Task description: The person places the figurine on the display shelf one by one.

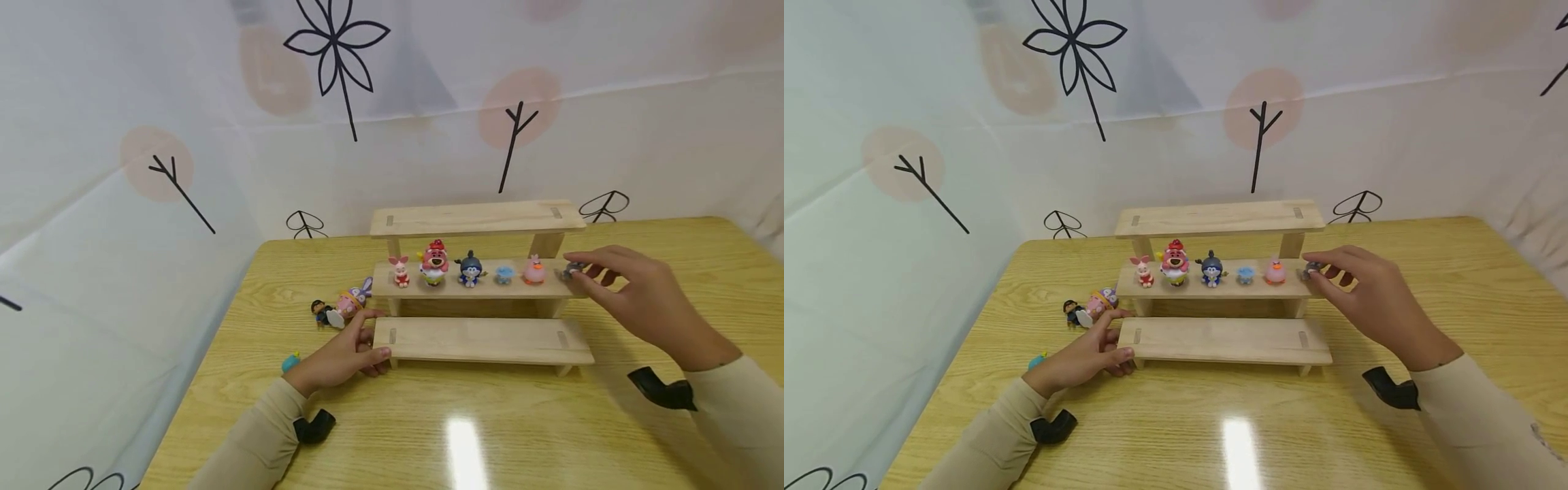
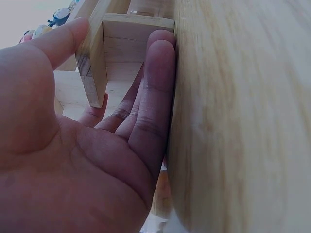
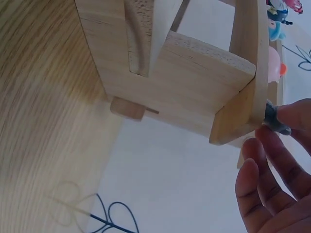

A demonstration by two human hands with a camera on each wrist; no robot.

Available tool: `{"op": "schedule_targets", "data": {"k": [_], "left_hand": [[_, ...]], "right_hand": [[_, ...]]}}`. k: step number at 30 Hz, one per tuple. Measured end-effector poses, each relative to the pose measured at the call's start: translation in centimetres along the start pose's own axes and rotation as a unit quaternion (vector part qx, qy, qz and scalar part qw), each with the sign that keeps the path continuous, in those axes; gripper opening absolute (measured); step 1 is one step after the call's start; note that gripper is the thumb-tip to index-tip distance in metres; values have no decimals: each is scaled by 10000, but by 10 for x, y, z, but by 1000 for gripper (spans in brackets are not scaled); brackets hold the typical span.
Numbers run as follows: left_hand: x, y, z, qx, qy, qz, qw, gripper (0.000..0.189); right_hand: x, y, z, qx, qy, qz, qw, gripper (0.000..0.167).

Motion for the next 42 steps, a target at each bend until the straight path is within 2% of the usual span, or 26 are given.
{"op": "schedule_targets", "data": {"k": [9,29,33,37,42], "left_hand": [[0,1,0,5,-8,20,10000,67],[2,-2,-1,59,23,-24,10000,67],[1,-3,-1,22,16,-30,10000,68],[1,-2,-1,14,16,-23,10000,68],[1,-2,-1,38,20,-15,10000,67]], "right_hand": [[1,-1,4,15,-63,-11,10000,48],[-2,3,8,102,-91,255,9996,52],[-2,3,7,179,-23,174,9997,54],[-4,3,5,246,26,126,9996,53],[-9,6,4,380,96,251,9989,48]]}}
Point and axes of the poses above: each hand's wrist, its own x-axis towards the middle knuckle, its own z-axis out of the palm, y = z × x, the point moved 7 cm from there along x, towards the middle knuckle, and after that the axes turned 11 degrees about -y, right-handed, at the moved point
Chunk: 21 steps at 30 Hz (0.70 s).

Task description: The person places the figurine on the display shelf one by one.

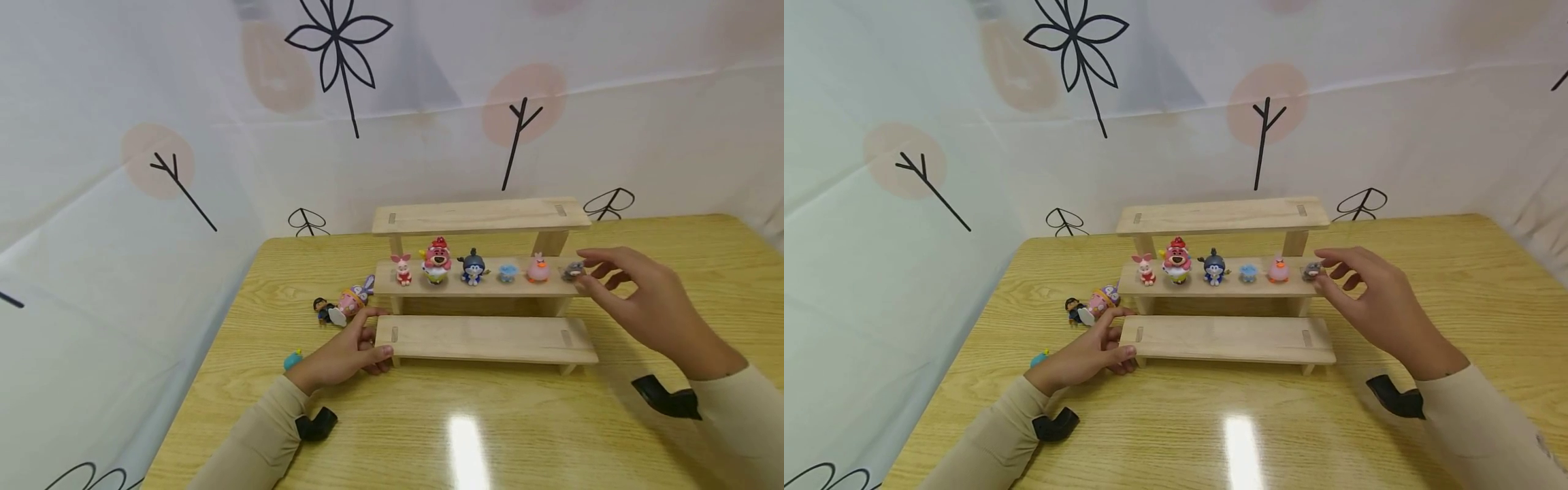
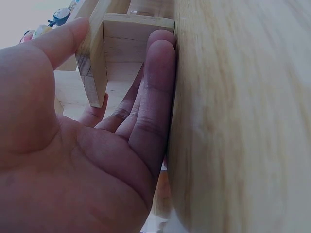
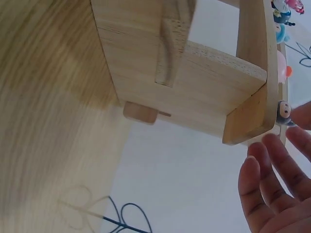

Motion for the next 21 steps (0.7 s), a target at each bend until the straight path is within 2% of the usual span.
{"op": "schedule_targets", "data": {"k": [5,10,12,16,18,21], "left_hand": [[1,-1,0,-6,-18,0,10000,67],[2,0,0,-15,-27,8,10000,68],[3,-1,0,-17,-24,6,10000,68],[3,-1,0,-41,-18,10,10000,67],[2,-1,0,-50,-5,0,10000,67],[1,0,1,-53,4,-13,10000,68]], "right_hand": [[-9,11,-1,268,51,354,9990,34],[-21,28,3,689,-379,1080,9910,20],[-25,35,7,898,-604,1403,9842,16],[-30,47,21,1421,-1255,1622,9684,8],[-32,52,31,1749,-1677,1561,9576,8],[-37,58,46,2159,-2319,1568,9354,12]]}}
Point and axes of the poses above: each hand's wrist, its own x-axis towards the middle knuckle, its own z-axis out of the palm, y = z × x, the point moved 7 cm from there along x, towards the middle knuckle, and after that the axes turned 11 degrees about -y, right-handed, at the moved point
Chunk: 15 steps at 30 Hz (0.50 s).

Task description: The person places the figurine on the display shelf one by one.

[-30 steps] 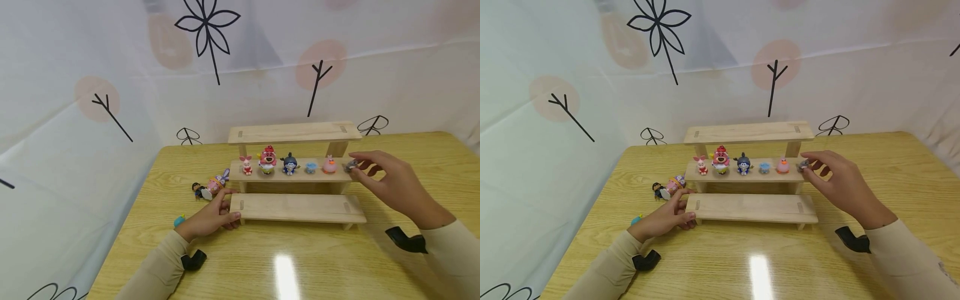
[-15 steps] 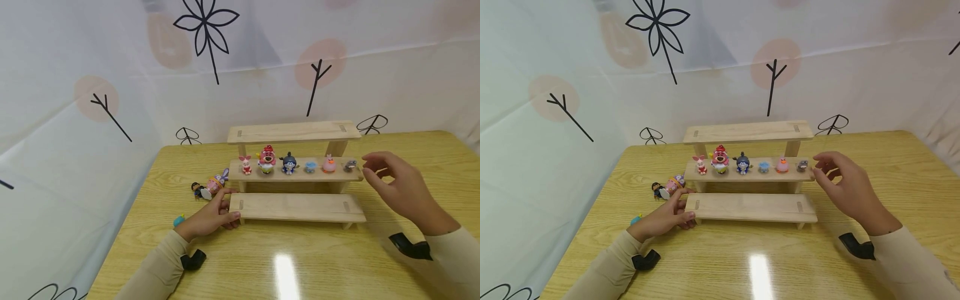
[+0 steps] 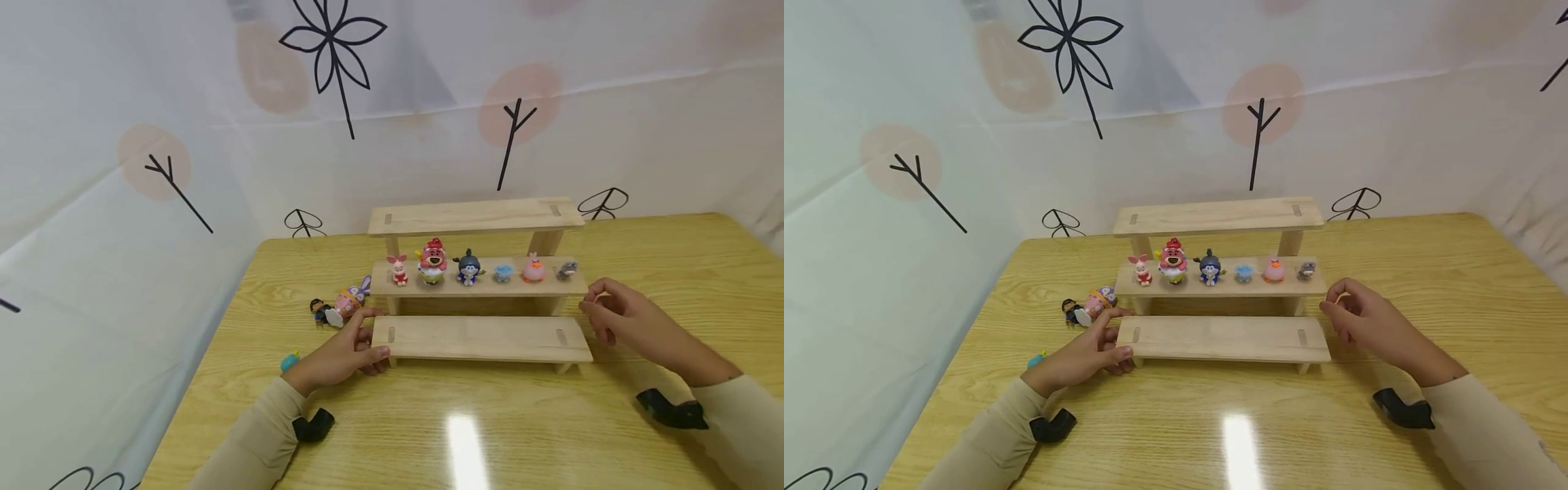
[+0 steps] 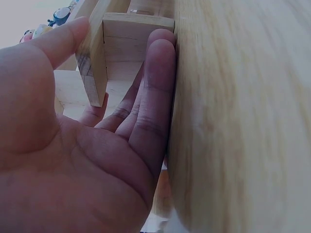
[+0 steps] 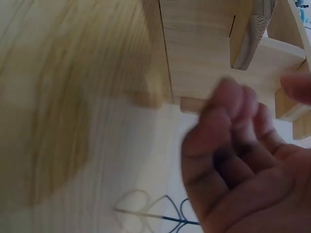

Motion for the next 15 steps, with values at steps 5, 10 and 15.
{"op": "schedule_targets", "data": {"k": [5,10,15], "left_hand": [[0,0,1,-20,-22,-15,10000,68],[0,1,0,-24,-20,4,10000,68],[-1,0,0,-76,-19,-40,10000,68]], "right_hand": [[1,12,20,399,-1208,606,9900,25],[2,7,30,448,-1723,694,9816,28],[2,5,34,283,-1657,636,9837,24]]}}
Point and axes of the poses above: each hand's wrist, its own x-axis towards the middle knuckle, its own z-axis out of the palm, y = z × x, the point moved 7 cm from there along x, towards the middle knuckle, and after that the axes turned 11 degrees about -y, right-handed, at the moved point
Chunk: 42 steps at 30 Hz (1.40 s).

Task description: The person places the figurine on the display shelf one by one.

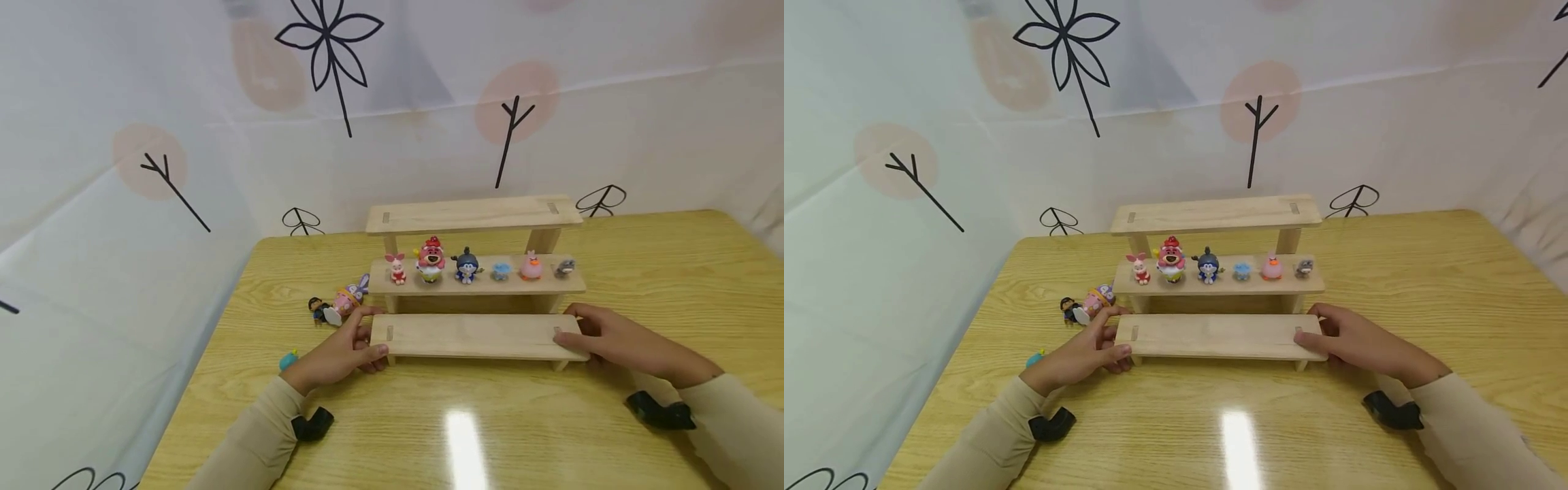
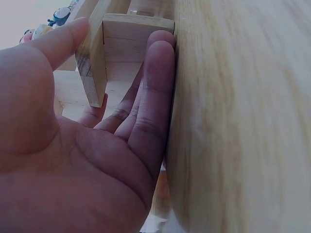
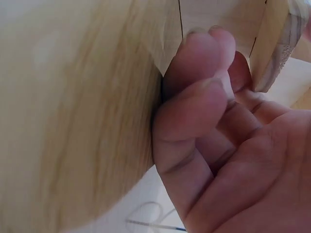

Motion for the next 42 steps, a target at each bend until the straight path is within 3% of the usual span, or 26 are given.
{"op": "schedule_targets", "data": {"k": [8,17,26,35,38,42], "left_hand": [[-2,2,0,16,22,22,10000,70],[1,1,0,21,24,0,10000,68],[1,-1,0,47,34,34,10000,70],[2,8,1,155,34,107,9998,72],[-4,11,-2,300,157,49,9994,74],[-17,21,-15,866,603,7,9944,65]], "right_hand": [[2,4,1,-127,45,143,9998,26],[2,5,0,54,-99,11,9999,26],[2,13,9,1064,-816,38,9910,36],[-2,22,12,1617,-971,131,9820,33],[0,21,11,1581,-936,70,9830,33],[3,21,12,1589,-930,44,9829,33]]}}
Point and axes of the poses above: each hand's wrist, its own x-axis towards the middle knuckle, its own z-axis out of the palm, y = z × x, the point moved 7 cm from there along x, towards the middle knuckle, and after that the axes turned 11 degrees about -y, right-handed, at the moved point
